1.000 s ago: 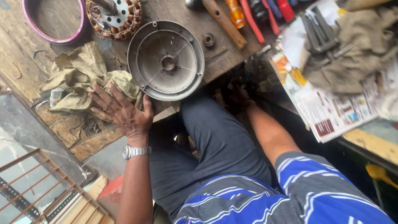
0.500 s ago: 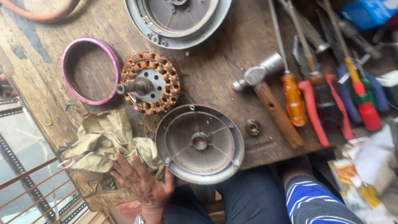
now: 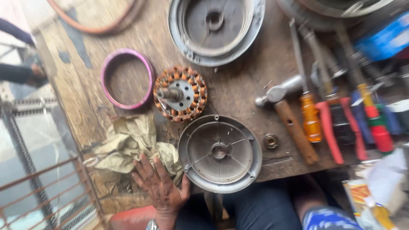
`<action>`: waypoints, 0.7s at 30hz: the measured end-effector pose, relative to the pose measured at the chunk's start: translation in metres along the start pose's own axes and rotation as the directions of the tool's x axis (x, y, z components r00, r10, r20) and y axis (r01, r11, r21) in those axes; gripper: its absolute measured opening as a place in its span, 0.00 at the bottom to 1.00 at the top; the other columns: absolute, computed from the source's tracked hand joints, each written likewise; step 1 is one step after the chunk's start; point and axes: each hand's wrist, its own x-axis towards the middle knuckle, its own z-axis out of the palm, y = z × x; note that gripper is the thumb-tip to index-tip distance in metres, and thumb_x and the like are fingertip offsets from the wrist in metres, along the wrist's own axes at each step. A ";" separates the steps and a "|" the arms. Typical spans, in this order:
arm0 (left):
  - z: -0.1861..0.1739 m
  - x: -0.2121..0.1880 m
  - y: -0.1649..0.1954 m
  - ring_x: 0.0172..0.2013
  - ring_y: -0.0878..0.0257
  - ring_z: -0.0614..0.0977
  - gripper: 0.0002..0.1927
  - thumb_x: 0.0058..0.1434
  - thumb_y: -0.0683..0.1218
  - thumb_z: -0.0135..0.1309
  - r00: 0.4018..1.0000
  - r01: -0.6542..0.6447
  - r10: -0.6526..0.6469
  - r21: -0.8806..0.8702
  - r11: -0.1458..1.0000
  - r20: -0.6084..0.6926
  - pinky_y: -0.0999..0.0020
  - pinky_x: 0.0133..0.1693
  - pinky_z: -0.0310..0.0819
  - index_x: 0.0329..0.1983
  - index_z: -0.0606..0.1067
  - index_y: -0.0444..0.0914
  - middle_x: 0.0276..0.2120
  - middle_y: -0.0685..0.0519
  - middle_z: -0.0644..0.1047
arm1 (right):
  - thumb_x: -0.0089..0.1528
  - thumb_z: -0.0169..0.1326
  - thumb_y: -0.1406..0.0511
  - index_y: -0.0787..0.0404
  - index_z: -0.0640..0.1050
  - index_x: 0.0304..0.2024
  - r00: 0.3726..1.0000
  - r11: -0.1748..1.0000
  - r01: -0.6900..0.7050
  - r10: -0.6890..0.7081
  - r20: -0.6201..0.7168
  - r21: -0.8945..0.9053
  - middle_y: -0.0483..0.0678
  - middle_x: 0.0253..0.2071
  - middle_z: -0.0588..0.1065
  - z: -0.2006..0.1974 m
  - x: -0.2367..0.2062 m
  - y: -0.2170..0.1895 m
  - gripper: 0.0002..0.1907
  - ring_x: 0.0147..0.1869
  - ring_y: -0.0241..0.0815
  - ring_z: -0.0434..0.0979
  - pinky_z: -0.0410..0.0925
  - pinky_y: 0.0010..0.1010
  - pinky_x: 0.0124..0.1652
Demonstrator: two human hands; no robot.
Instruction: The person retrieves a caliper from under the table, measures a motor stator, then places a bearing into a motor housing. They use a cloth and hammer to seat the bearing, then apply lubricant to the bearing area.
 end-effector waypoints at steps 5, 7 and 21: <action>-0.013 -0.002 0.003 0.76 0.32 0.44 0.50 0.60 0.63 0.51 1.000 0.010 -0.010 -0.007 1.000 -0.020 0.32 0.71 0.32 0.77 0.48 0.34 0.76 0.31 0.47 | 0.55 0.62 0.64 0.62 0.83 0.44 0.998 0.996 0.006 0.000 -0.062 0.091 0.55 0.32 0.81 -0.032 -0.093 0.019 0.15 0.35 0.47 0.80 0.71 0.36 0.36; -0.019 -0.004 0.004 0.75 0.33 0.43 0.50 0.58 0.63 0.52 1.000 0.028 -0.028 -0.019 0.999 -0.010 0.31 0.69 0.32 0.76 0.50 0.34 0.75 0.31 0.47 | 0.55 0.62 0.64 0.62 0.83 0.44 0.995 0.988 0.018 -0.002 -0.103 0.151 0.55 0.32 0.81 -0.045 -0.134 0.028 0.15 0.34 0.46 0.80 0.71 0.35 0.36; -0.033 -0.035 0.001 0.78 0.41 0.39 0.58 0.54 0.69 0.56 0.997 0.060 -0.057 -0.061 0.996 0.042 0.29 0.70 0.35 0.80 0.46 0.42 0.79 0.41 0.40 | 0.52 0.60 0.66 0.67 0.83 0.42 0.949 0.468 0.264 0.030 -0.313 0.843 0.47 0.27 0.81 -0.238 -0.344 0.018 0.16 0.25 0.32 0.75 0.68 0.24 0.26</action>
